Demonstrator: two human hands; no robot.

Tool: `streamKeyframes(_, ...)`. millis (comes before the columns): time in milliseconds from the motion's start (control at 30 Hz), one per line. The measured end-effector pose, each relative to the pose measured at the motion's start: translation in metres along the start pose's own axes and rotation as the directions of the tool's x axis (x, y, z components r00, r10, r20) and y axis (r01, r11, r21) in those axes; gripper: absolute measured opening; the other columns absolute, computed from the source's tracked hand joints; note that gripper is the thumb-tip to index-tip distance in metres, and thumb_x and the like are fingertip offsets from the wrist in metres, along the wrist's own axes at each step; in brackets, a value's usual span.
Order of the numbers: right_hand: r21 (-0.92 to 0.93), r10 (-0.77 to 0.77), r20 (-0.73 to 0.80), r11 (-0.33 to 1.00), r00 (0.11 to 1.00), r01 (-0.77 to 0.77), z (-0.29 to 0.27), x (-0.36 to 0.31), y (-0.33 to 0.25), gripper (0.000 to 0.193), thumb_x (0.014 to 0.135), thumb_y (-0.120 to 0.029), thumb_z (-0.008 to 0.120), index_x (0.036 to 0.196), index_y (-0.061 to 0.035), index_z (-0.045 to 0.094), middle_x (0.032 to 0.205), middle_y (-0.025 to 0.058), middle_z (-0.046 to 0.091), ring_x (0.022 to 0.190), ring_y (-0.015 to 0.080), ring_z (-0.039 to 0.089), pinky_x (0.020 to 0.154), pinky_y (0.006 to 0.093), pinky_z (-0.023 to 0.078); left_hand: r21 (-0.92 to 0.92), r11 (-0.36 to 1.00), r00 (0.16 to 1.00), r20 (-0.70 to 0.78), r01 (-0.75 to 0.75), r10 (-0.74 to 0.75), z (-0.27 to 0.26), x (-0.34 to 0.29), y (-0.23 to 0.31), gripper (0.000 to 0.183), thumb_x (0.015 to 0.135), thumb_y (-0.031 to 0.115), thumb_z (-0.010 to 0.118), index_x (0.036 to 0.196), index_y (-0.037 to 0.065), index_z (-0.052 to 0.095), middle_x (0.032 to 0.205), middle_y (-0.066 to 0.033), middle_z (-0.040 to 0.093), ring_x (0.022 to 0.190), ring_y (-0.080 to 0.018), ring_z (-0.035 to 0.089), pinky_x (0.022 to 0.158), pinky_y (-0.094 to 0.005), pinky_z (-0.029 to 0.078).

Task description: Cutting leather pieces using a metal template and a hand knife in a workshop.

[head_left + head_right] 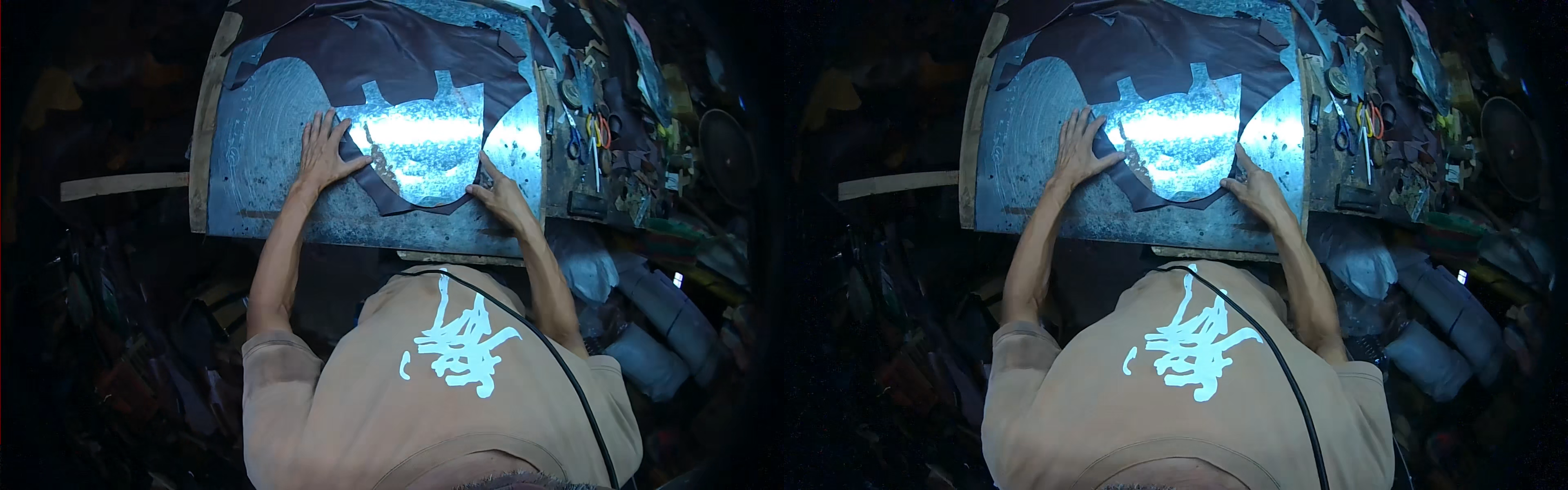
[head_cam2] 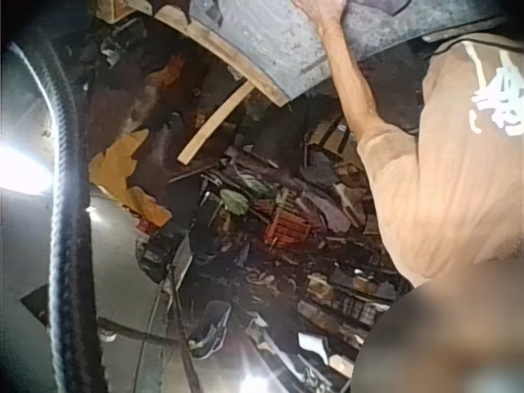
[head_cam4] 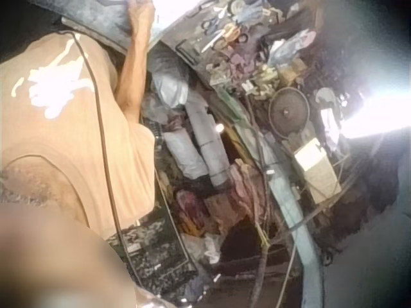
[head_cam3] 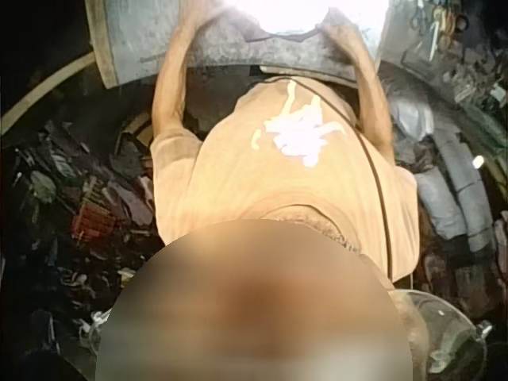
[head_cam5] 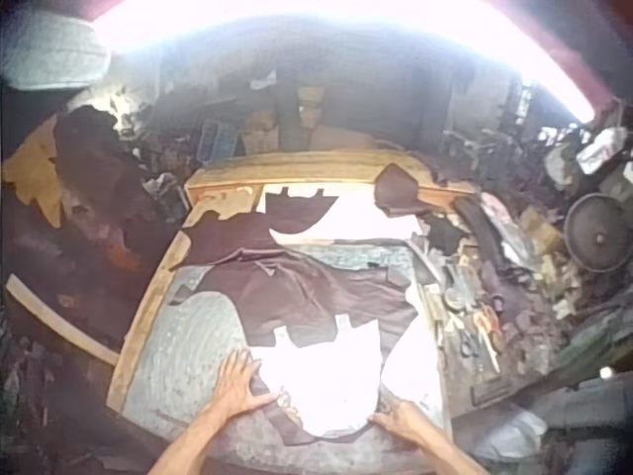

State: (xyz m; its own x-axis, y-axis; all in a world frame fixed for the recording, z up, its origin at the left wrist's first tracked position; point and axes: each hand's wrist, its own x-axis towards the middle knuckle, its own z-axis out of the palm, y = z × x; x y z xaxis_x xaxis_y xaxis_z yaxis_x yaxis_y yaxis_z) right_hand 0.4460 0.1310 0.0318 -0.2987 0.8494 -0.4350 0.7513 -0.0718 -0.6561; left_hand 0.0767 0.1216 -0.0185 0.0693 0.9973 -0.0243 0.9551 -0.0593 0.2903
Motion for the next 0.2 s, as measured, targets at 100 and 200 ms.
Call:
streamKeyframes(100, 0.702, 0.072, 0.046, 0.707, 0.996, -0.084, -0.014, -0.017, 0.010, 0.066, 0.089, -0.030, 0.067, 0.144, -0.0085, 0.037, 0.093, 0.0172, 0.060, 0.078, 0.0245, 0.062, 0.071, 0.0353, 0.050, 0.036, 0.999, 0.995, 0.087, 0.039, -0.042, -0.011, 0.009, 0.005, 0.096, 0.066, 0.071, 0.069, 0.137, 0.011, 0.049, 0.152, -0.0203, 0.028, 0.144, -0.0413, 0.015, 0.115, -0.0565, 0.015)
streamKeyframes(200, 0.949, 0.228, 0.083, 0.278, 0.970, -0.147, -0.006, -0.060, -0.017, 0.055, 0.094, -0.032, 0.062, 0.140, -0.0169, 0.037, 0.072, 0.0037, 0.054, 0.046, 0.0132, 0.052, 0.042, 0.0281, 0.047, 0.187, 0.982, 0.994, 0.105, 0.012, -0.032, -0.021, 0.017, 0.011, 0.099, 0.068, 0.077, 0.062, 0.140, 0.011, 0.048, 0.154, -0.0204, 0.025, 0.144, -0.0423, 0.013, 0.115, -0.0578, 0.013)
